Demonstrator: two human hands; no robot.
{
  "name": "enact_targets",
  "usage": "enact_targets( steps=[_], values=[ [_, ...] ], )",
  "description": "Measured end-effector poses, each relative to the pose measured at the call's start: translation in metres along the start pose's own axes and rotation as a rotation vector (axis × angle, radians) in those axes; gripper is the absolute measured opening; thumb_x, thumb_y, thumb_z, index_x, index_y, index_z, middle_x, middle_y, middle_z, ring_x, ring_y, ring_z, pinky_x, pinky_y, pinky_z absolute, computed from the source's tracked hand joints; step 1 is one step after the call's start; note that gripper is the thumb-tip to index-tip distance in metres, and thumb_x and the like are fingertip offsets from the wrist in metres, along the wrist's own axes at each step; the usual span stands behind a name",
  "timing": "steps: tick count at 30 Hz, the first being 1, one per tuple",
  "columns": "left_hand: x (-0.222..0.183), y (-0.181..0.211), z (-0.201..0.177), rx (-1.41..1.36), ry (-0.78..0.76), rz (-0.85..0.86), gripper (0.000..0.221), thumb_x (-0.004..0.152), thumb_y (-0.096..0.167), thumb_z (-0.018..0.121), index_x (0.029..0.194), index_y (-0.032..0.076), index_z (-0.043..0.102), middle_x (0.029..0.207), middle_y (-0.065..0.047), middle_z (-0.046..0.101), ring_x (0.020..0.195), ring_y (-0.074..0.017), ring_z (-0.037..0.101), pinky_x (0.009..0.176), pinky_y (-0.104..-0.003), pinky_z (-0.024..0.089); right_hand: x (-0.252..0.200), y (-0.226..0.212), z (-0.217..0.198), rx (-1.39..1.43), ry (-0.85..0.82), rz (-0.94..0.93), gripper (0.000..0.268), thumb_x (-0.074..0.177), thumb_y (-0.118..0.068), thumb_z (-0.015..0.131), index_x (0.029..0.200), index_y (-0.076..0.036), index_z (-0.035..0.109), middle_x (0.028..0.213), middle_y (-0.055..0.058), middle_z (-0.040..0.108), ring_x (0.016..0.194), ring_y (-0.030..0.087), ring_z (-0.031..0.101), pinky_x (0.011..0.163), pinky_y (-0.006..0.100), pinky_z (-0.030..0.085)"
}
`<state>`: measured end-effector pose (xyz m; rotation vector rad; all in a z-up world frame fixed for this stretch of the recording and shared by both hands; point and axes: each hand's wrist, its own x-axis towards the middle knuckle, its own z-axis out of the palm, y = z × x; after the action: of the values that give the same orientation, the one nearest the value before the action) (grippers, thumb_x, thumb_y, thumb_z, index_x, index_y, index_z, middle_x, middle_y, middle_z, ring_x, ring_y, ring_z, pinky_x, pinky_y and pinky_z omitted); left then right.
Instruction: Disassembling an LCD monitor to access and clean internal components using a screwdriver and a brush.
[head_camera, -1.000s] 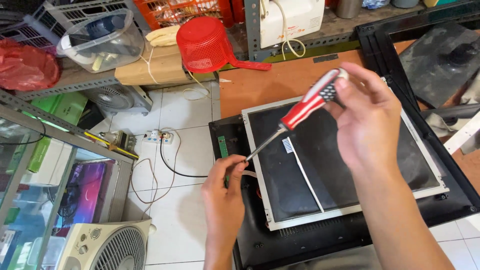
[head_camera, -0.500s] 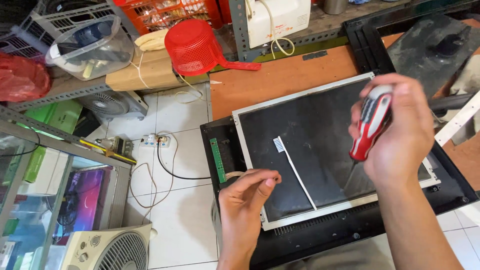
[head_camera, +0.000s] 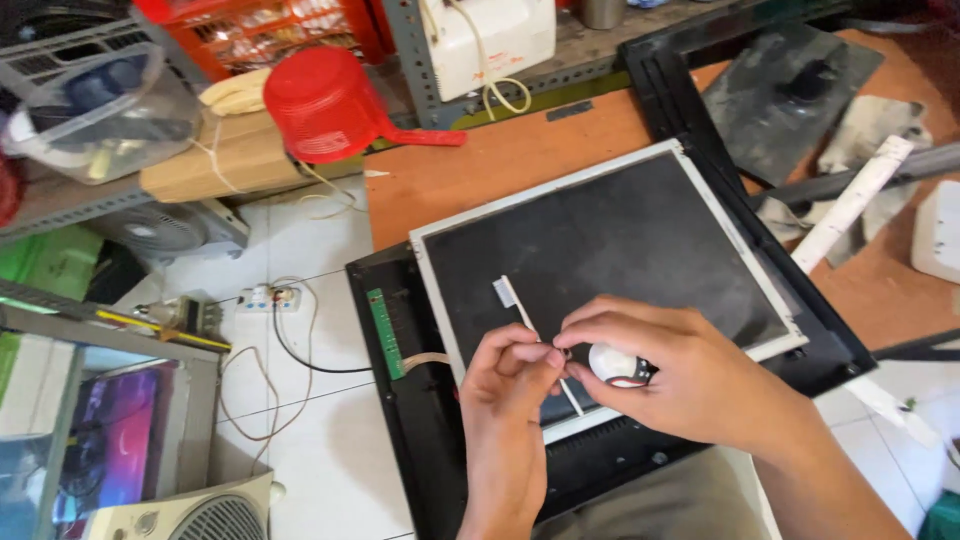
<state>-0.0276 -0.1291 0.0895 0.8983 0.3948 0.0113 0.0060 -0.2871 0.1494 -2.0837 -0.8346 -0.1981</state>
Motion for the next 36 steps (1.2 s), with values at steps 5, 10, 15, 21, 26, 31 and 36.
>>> enact_targets(
  steps=[5,10,15,21,26,31,36],
  values=[
    [-0.001,-0.019,0.021,-0.066,-0.132,-0.092,0.017,0.085,-0.009,0.072,0.098,0.001,0.067,0.077,-0.008,0.070,0.070,-0.0180,0.058,0.071,-0.031,0.047,-0.015,0.004,-0.023,-0.104,0.009,-0.038,0.017,0.087,-0.008,0.075,0.102,-0.005,0.068,0.098,0.006,0.073,0.068,0.015,0.069,0.063,0.027,0.053],
    [-0.002,-0.035,0.054,-0.008,-0.173,-0.167,0.018,0.085,-0.004,0.076,0.101,0.001,0.071,0.084,-0.009,0.072,0.080,-0.0191,0.069,0.072,-0.031,0.052,-0.034,0.016,-0.053,-0.173,0.034,0.047,0.017,0.087,-0.013,0.076,0.102,-0.007,0.071,0.096,0.004,0.075,0.066,0.014,0.070,0.065,0.027,0.055],
    [-0.008,-0.028,0.076,0.094,-0.208,-0.249,0.024,0.090,0.007,0.068,0.113,0.002,0.071,0.109,-0.019,0.078,0.087,-0.0291,0.076,0.078,-0.033,0.056,-0.082,0.084,-0.113,-0.373,0.122,0.120,0.019,0.079,-0.019,0.082,0.098,-0.015,0.077,0.088,-0.004,0.081,0.072,0.005,0.076,0.071,0.020,0.061],
    [-0.002,-0.024,0.051,0.168,-0.113,-0.159,0.036,0.083,-0.001,0.070,0.119,0.001,0.071,0.114,-0.020,0.078,0.086,-0.0225,0.070,0.072,-0.031,0.056,-0.175,0.285,-0.225,-0.884,0.226,0.922,0.024,0.096,-0.031,0.087,0.112,-0.013,0.083,0.091,0.009,0.077,0.075,0.023,0.066,0.065,0.037,0.049],
    [0.000,-0.013,0.033,0.173,-0.019,-0.101,0.032,0.090,-0.005,0.062,0.120,-0.002,0.068,0.115,-0.020,0.076,0.087,-0.0246,0.069,0.072,-0.032,0.053,-0.168,0.298,-0.234,-1.510,-0.521,1.289,0.051,0.087,-0.080,0.051,0.116,-0.051,0.081,0.108,-0.015,0.085,0.101,0.006,0.077,0.074,0.019,0.052],
    [-0.002,-0.001,0.020,0.137,0.034,-0.092,0.029,0.090,-0.006,0.064,0.118,-0.001,0.068,0.115,-0.020,0.072,0.091,-0.0247,0.067,0.077,-0.035,0.051,-0.191,0.354,-0.246,-1.196,-0.304,1.411,0.055,0.083,-0.064,0.075,0.112,-0.019,0.088,0.105,0.009,0.086,0.095,0.025,0.078,0.072,0.032,0.054],
    [-0.004,0.009,0.007,0.086,0.055,-0.051,0.029,0.091,-0.007,0.062,0.119,-0.001,0.066,0.116,-0.020,0.072,0.092,-0.0257,0.067,0.079,-0.035,0.052,-0.195,0.377,-0.264,-1.282,-0.340,1.435,0.067,0.082,-0.071,0.070,0.114,-0.014,0.087,0.107,0.011,0.087,0.094,0.026,0.080,0.069,0.033,0.055]
  ],
)
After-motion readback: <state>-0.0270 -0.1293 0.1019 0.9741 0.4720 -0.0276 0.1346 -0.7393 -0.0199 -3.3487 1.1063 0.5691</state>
